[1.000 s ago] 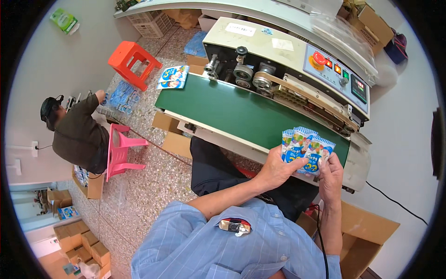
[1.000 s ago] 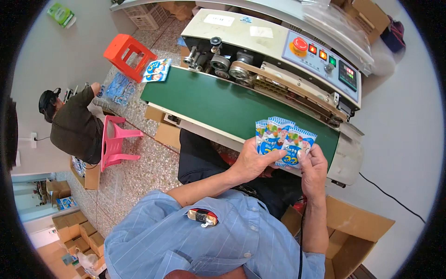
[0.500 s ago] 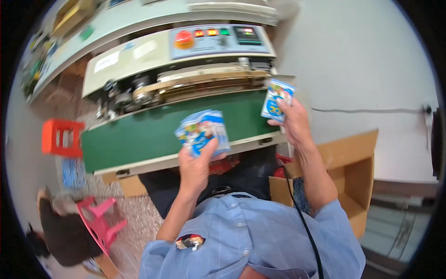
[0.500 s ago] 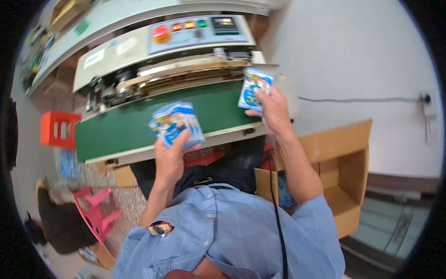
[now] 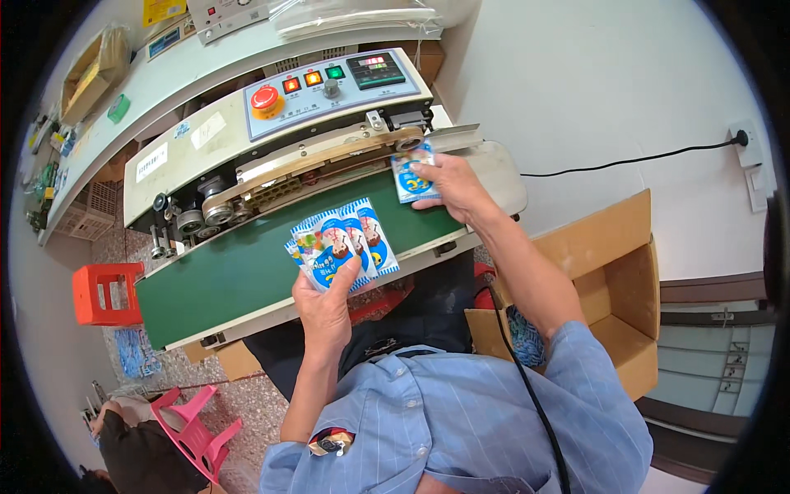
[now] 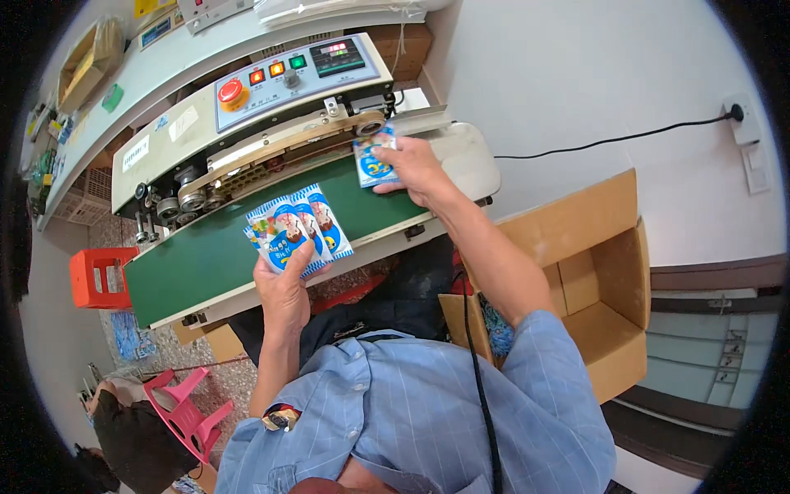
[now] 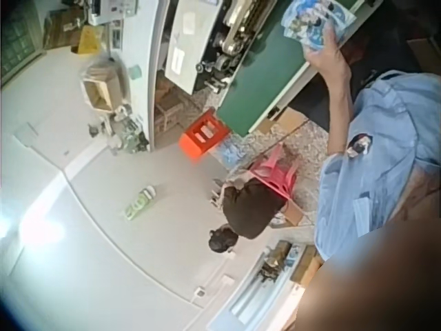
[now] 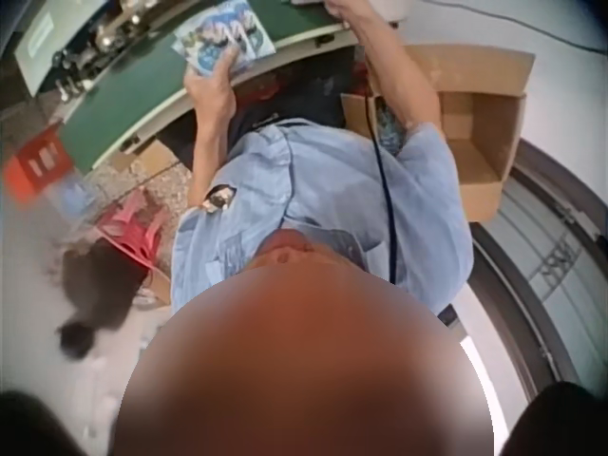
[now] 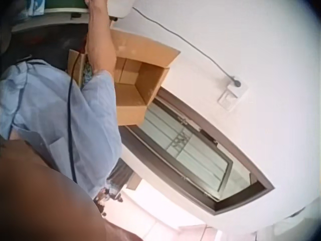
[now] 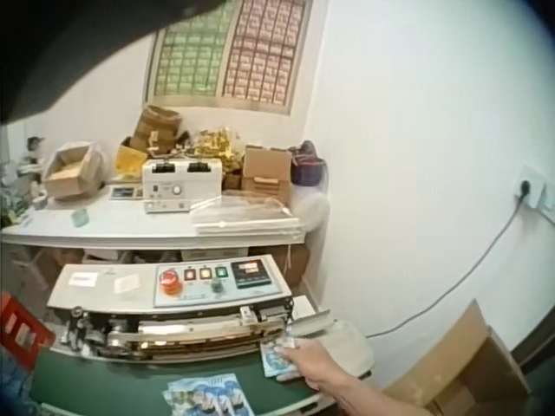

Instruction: Sealing small blue toy packets using a heat-sealing machine and organizing them into a box.

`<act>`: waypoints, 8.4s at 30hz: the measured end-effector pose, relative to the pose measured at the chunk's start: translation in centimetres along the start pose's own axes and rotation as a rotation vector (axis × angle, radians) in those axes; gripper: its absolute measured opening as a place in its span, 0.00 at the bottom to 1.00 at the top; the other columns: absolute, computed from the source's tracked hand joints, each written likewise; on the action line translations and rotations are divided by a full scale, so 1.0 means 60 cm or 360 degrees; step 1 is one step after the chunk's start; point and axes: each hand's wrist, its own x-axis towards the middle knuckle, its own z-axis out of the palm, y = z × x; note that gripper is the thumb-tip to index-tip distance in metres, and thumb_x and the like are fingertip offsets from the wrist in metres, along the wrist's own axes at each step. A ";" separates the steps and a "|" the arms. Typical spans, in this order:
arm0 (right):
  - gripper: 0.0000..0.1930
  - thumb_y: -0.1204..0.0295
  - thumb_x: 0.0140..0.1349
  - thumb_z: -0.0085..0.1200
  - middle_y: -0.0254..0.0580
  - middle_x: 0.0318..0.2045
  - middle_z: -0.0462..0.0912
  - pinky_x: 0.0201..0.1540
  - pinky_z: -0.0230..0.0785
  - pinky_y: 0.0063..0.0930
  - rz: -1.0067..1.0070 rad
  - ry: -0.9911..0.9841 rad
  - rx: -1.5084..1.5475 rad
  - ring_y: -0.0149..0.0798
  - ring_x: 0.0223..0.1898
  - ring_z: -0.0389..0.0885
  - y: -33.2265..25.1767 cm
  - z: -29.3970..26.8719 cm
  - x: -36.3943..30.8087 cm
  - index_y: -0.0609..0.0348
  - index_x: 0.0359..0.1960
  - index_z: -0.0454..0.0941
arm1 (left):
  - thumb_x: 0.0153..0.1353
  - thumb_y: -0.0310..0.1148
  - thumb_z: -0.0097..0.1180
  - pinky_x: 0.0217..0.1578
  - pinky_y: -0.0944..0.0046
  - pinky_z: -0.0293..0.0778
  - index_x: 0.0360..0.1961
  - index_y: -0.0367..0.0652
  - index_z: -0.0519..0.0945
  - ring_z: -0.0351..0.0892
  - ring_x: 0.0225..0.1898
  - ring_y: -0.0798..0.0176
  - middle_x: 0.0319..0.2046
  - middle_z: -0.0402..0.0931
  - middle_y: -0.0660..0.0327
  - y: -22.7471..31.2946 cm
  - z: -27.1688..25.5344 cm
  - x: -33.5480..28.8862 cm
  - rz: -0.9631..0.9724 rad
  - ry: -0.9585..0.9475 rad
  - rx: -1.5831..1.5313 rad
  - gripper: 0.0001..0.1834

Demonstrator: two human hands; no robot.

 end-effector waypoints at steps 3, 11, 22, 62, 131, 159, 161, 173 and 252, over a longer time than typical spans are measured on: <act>0.19 0.60 0.70 0.53 0.42 0.40 0.83 0.36 0.84 0.30 0.0030 -0.0035 -0.0241 0.33 0.38 0.84 -0.003 0.021 -0.001 0.63 0.52 0.77 | 0.61 0.27 0.64 0.34 0.62 0.87 0.52 0.38 0.75 0.84 0.40 0.66 0.43 0.82 0.59 -0.003 0.004 0.012 -0.0043 -0.0026 -0.0032 0.19; 0.20 0.59 0.73 0.48 0.40 0.47 0.83 0.44 0.78 0.31 -0.0091 -0.0494 0.0036 0.33 0.45 0.83 0.026 0.062 -0.117 0.61 0.56 0.74 | 0.63 0.27 0.62 0.35 0.62 0.87 0.52 0.37 0.75 0.84 0.40 0.65 0.44 0.81 0.59 -0.007 0.037 0.026 -0.0063 -0.0112 -0.0077 0.17; 0.16 0.64 0.67 0.57 0.38 0.41 0.84 0.33 0.84 0.34 0.0031 0.0058 0.0116 0.33 0.39 0.85 0.002 -0.042 -0.053 0.62 0.51 0.76 | 0.63 0.27 0.63 0.34 0.63 0.86 0.51 0.38 0.76 0.84 0.41 0.66 0.43 0.82 0.60 -0.001 0.026 0.024 -0.0090 -0.0067 -0.0035 0.17; 0.17 0.66 0.68 0.56 0.39 0.43 0.84 0.36 0.85 0.33 0.0173 -0.0138 0.0114 0.35 0.40 0.86 -0.009 -0.015 0.011 0.62 0.54 0.75 | 0.66 0.30 0.59 0.32 0.63 0.88 0.54 0.36 0.74 0.85 0.41 0.62 0.45 0.81 0.56 0.001 0.021 0.034 -0.0185 -0.0191 -0.0112 0.17; 0.13 0.64 0.69 0.54 0.38 0.32 0.85 0.34 0.79 0.25 -0.0269 0.0415 -0.0685 0.31 0.37 0.85 -0.099 -0.254 -0.421 0.63 0.42 0.80 | 0.68 0.36 0.58 0.39 0.63 0.84 0.53 0.35 0.77 0.84 0.41 0.62 0.43 0.83 0.52 -0.103 0.018 -0.038 -0.0964 -0.1033 0.0493 0.18; 0.26 0.72 0.58 0.55 0.66 0.53 0.76 0.54 0.72 0.49 0.0026 0.0941 -0.1866 0.65 0.53 0.75 0.346 -0.459 -0.340 0.62 0.59 0.69 | 0.66 0.39 0.59 0.39 0.64 0.83 0.53 0.36 0.77 0.84 0.41 0.64 0.45 0.83 0.53 -0.128 0.040 -0.050 -0.0999 -0.1038 0.0705 0.20; 0.26 0.74 0.56 0.54 0.66 0.51 0.77 0.53 0.73 0.49 -0.0088 0.0963 -0.1893 0.66 0.51 0.76 0.349 -0.461 -0.337 0.63 0.59 0.70 | 0.67 0.39 0.59 0.39 0.63 0.82 0.53 0.36 0.77 0.84 0.41 0.64 0.45 0.83 0.53 -0.128 0.041 -0.051 -0.0993 -0.1040 0.0702 0.20; 0.15 0.81 0.57 0.49 0.57 0.37 0.83 0.46 0.74 0.44 -0.0141 0.0980 -0.1946 0.60 0.38 0.81 0.173 -0.445 -0.474 0.67 0.47 0.77 | 0.66 0.40 0.60 0.41 0.65 0.80 0.52 0.35 0.77 0.83 0.41 0.64 0.42 0.84 0.55 -0.113 0.084 -0.056 -0.0943 -0.1197 0.0728 0.21; 0.15 0.76 0.64 0.58 0.42 0.45 0.85 0.51 0.76 0.27 -0.0339 -0.0221 0.0495 0.32 0.45 0.83 0.052 0.040 -0.136 0.67 0.52 0.77 | 0.58 0.22 0.66 0.41 0.66 0.80 0.49 0.38 0.77 0.83 0.41 0.68 0.41 0.82 0.61 -0.043 0.054 0.029 0.0091 -0.0048 -0.0125 0.18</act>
